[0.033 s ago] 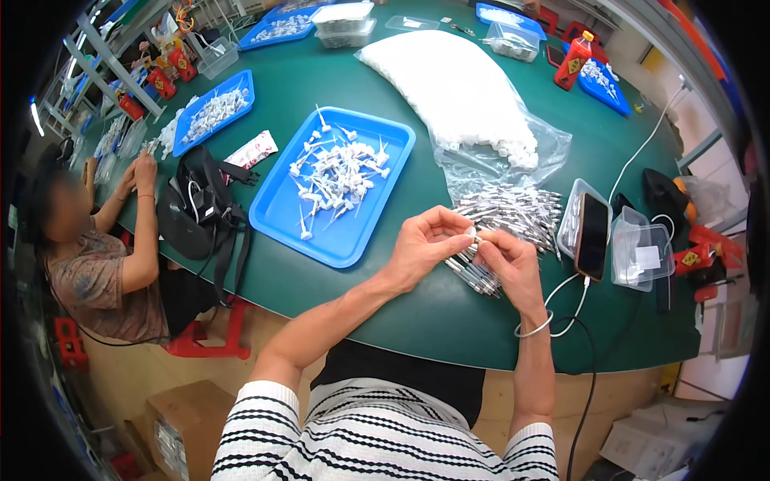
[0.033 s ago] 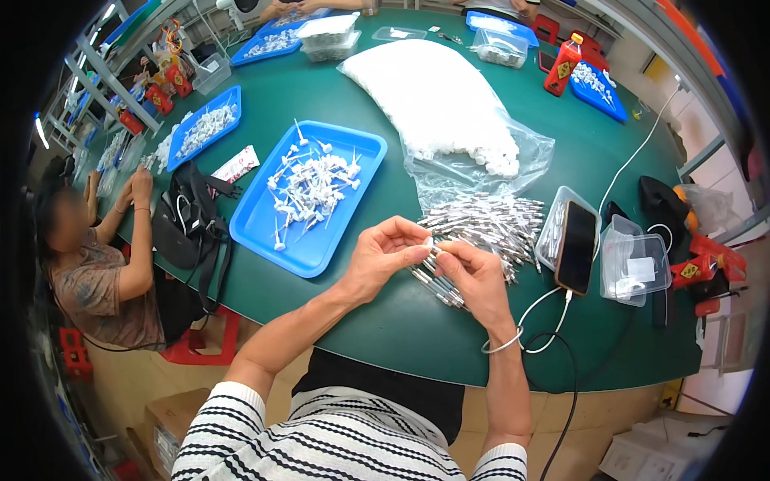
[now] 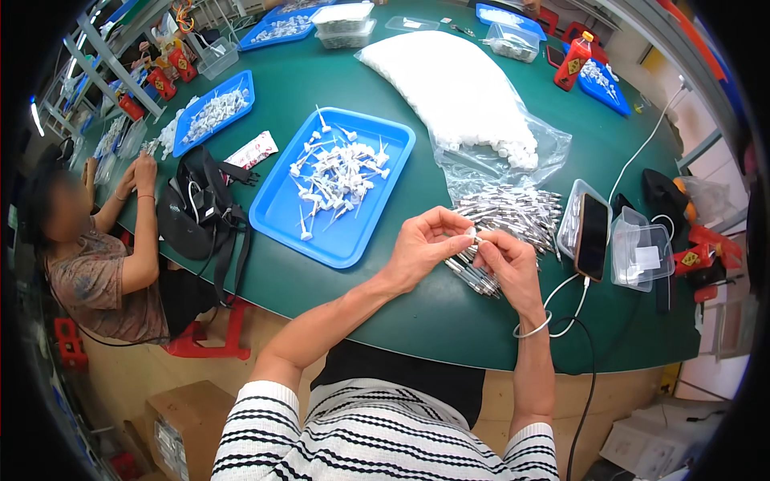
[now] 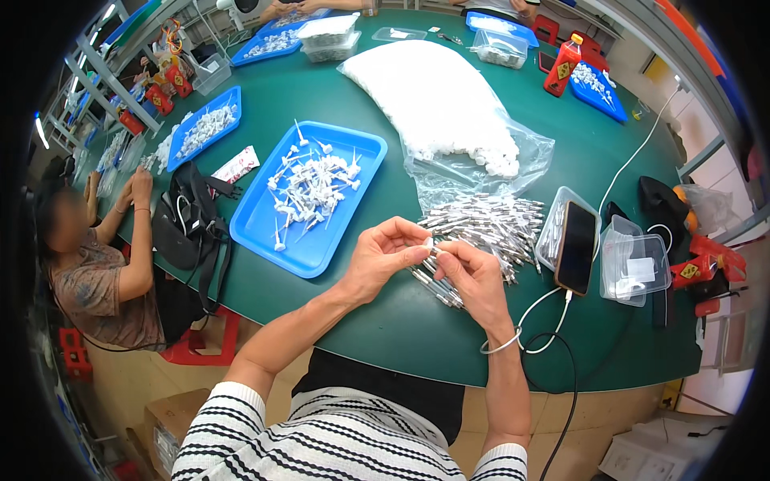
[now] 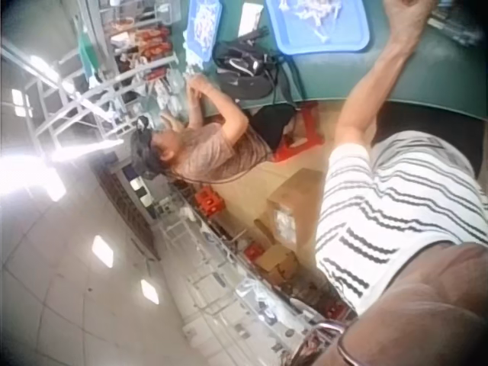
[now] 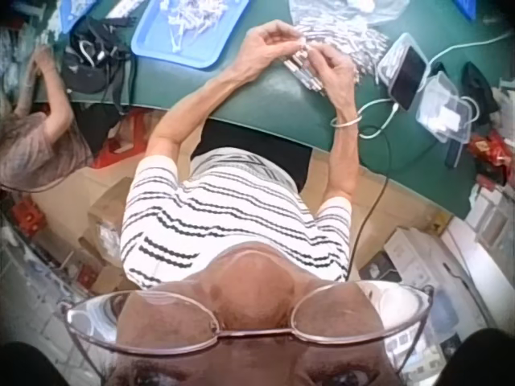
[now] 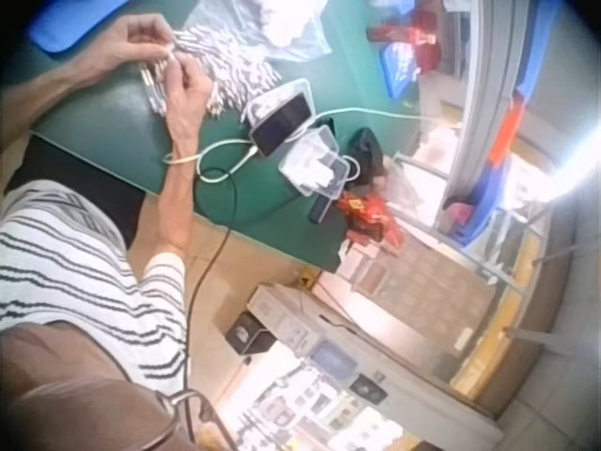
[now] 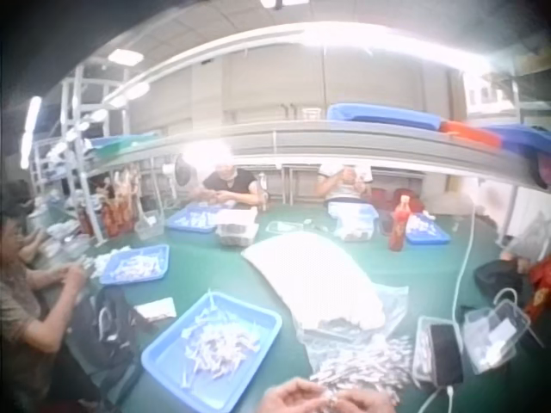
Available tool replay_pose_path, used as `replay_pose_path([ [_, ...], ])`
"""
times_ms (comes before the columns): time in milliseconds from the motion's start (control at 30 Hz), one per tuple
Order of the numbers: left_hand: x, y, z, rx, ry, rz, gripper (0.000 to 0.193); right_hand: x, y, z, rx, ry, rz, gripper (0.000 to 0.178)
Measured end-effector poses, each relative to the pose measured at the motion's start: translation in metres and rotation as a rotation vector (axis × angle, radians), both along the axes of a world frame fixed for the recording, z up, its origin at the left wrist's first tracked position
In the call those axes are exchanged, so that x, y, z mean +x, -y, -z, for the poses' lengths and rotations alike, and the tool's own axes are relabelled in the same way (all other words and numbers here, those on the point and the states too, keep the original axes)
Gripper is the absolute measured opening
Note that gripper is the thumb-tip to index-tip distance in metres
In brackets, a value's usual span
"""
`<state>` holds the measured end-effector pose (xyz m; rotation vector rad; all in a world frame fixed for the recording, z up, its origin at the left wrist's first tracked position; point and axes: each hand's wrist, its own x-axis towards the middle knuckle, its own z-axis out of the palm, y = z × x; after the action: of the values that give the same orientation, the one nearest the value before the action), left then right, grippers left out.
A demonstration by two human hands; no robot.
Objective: The person repeatedly picks up a small white plastic cap and a metal rod from a table, inserts the cap onto the rod, and places the assembled unit into a blue tray. The process is repeated continuously throughout the clip.
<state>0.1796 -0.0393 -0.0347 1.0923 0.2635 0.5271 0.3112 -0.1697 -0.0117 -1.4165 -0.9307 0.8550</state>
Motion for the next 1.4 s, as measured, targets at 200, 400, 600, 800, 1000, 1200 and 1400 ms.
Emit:
replay_pose_path([
  [200,0.001,-0.002,0.005,-0.096,0.044,0.031,0.020,-0.010,-0.004,0.005,0.027,0.016,0.016,0.018],
  [400,0.000,0.001,-0.001,-0.026,0.072,-0.003,0.021,-0.013,-0.005,0.009,0.088,0.021,0.033,0.018],
  [600,0.002,0.004,0.004,0.174,0.165,-0.077,0.018,-0.012,-0.006,0.018,0.145,-0.139,0.006,0.019],
  [800,0.001,0.006,0.000,0.260,0.156,-0.088,0.016,-0.016,-0.010,0.015,0.190,-0.365,-0.034,0.017],
  [1000,0.001,0.010,-0.006,0.359,0.157,-0.149,0.018,-0.010,-0.011,0.027,0.248,-0.450,-0.130,0.017],
  [1200,-0.002,0.004,-0.019,0.313,0.135,-0.083,0.030,-0.003,-0.011,0.031,0.323,-0.426,-0.087,0.016],
  [1400,-0.004,0.005,-0.014,0.337,0.061,-0.120,0.029,-0.002,-0.012,0.031,0.305,-0.337,-0.004,0.015],
])
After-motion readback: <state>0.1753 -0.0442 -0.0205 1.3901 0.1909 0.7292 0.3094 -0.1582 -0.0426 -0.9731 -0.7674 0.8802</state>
